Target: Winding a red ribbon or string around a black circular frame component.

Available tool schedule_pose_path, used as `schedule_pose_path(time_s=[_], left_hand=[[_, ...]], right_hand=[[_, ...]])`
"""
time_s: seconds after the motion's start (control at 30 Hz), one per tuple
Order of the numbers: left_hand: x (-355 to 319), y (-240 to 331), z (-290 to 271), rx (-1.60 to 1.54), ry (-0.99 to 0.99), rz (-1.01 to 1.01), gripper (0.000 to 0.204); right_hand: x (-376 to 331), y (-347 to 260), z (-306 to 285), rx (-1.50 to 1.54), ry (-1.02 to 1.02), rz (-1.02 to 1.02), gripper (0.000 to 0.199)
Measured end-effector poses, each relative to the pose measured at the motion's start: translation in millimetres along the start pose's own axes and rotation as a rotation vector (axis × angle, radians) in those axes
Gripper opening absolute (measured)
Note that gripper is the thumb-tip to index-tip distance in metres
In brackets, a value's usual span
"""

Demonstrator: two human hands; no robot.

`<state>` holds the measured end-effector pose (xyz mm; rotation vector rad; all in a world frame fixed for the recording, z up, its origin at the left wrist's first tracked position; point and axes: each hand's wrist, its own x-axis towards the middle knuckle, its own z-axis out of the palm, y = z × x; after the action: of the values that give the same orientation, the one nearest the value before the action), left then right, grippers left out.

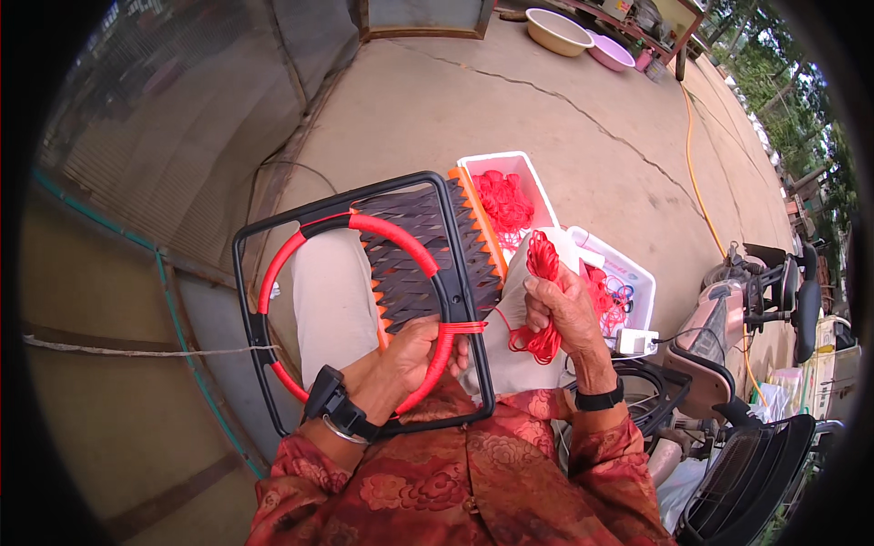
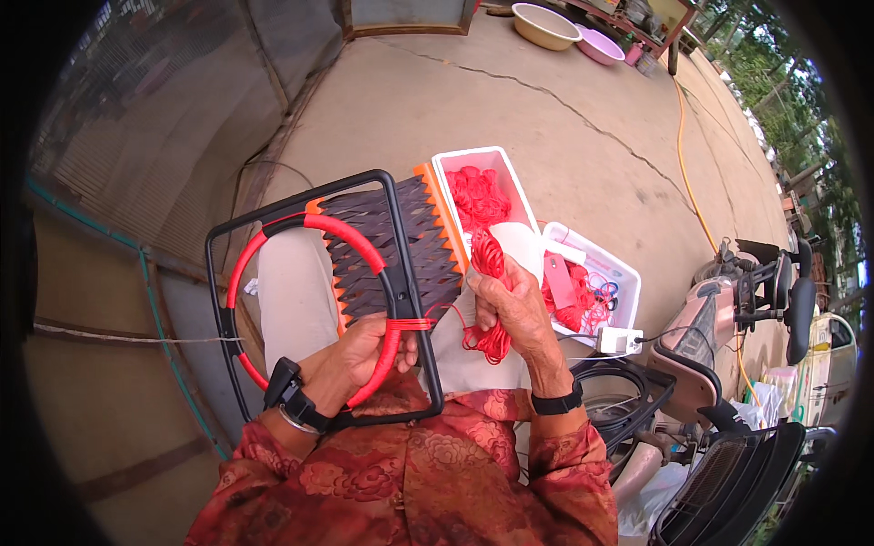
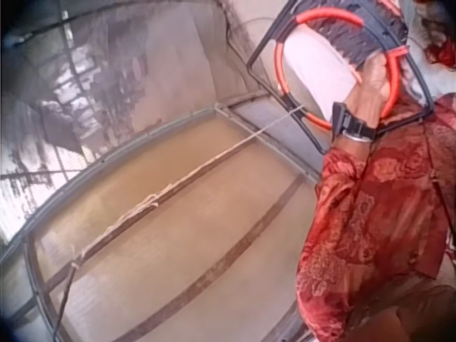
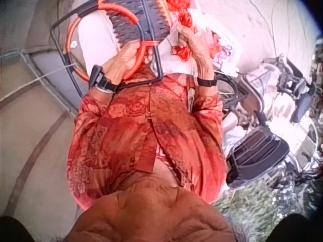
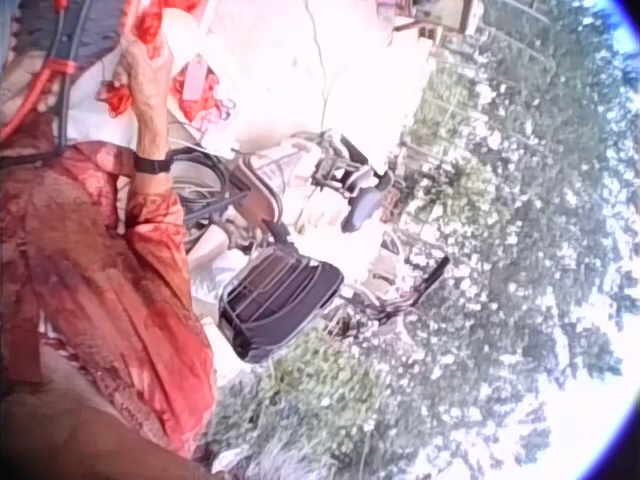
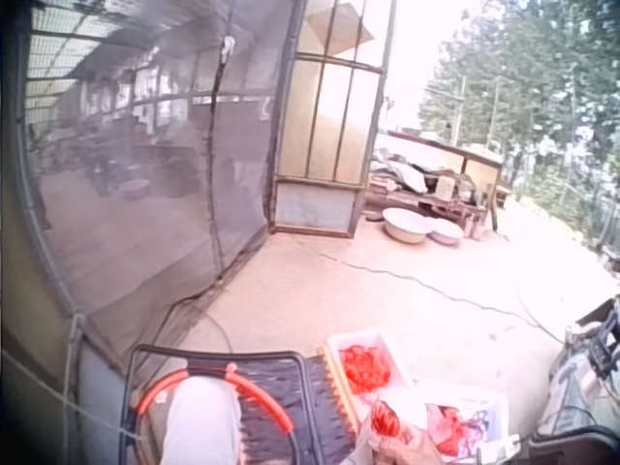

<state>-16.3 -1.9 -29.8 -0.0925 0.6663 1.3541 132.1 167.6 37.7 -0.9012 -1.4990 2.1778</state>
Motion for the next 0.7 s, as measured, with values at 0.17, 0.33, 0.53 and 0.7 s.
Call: schedule_pose_path(time_s=[0.17,0.33,0.53,0.7], left_hand=[[2,-5,-8,0.0,0.017,0.015,0.021],[-9,-1,3,-0.096,0.18,0.246,0.025],[-21,-7,17,0.059,0.229,0.581,0.031],[-19,-7,16,0.007,0.236,0.599,0.036]], right_hand=[[3,6,17,0.1,-0.016,0.017,0.02],[9,-21,33,-0.405,0.007,-0.195,0.022],[30,-31,88,-1.31,-0.24,-0.808,0.021],[43,-15,98,-1.485,-0.519,-0.895,0.026]])
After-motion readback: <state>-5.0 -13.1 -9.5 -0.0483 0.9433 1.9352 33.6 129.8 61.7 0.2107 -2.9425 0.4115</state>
